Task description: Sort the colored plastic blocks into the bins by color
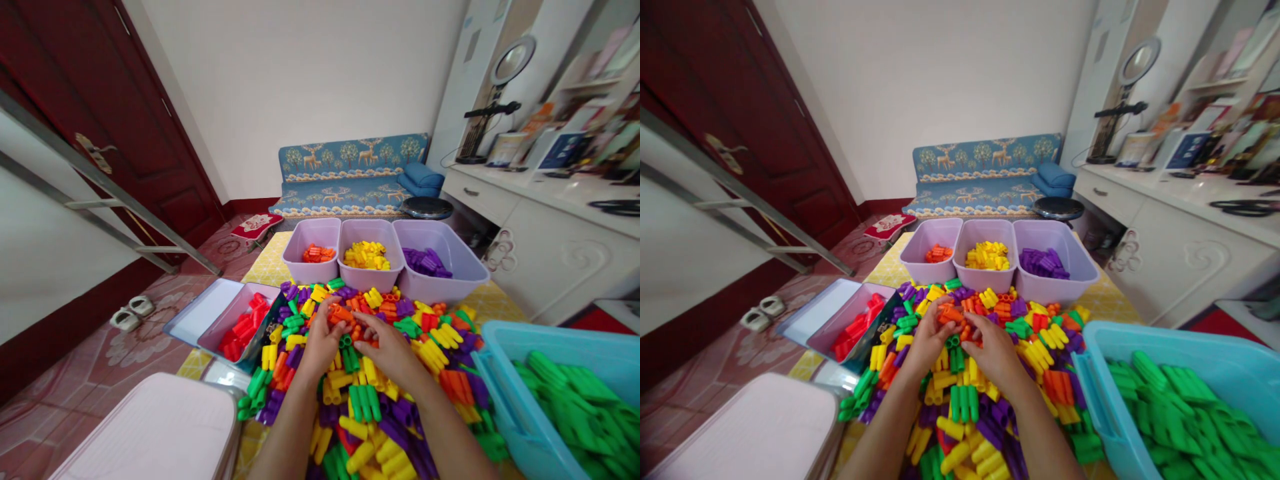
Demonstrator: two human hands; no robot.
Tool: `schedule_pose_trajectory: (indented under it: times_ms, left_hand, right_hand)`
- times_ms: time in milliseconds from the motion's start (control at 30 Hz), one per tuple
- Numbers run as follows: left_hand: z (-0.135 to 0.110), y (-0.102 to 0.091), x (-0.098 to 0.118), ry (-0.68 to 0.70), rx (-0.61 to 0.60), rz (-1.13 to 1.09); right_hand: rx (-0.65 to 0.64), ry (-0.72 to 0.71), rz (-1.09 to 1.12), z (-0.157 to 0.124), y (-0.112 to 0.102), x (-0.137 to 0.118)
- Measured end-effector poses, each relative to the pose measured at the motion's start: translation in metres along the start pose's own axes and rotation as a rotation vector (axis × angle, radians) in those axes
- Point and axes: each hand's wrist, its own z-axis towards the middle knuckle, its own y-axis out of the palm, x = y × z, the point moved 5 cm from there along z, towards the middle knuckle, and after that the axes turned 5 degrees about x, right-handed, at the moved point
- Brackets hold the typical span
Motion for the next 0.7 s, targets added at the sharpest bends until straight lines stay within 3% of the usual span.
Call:
schedule_pose_trajectory:
  times_ms: [167,433,700]
  left_hand:
    - [0.001,-0.002,-0.007,-0.106,0.062,-0.185]
    - [0.001,-0.003,-0.003,-0.127,0.037,-0.121]
    - [-0.006,0.005,0.005,0.084,-0.048,0.172]
  right_hand:
    - [0.030,0.004,0.095,0.002,0.004,0.007]
    - [0.086,-0.049,0.107,0.001,0.001,0.001]
    - [0.193,-0.098,0.076,0.000,-0.009,-0.013]
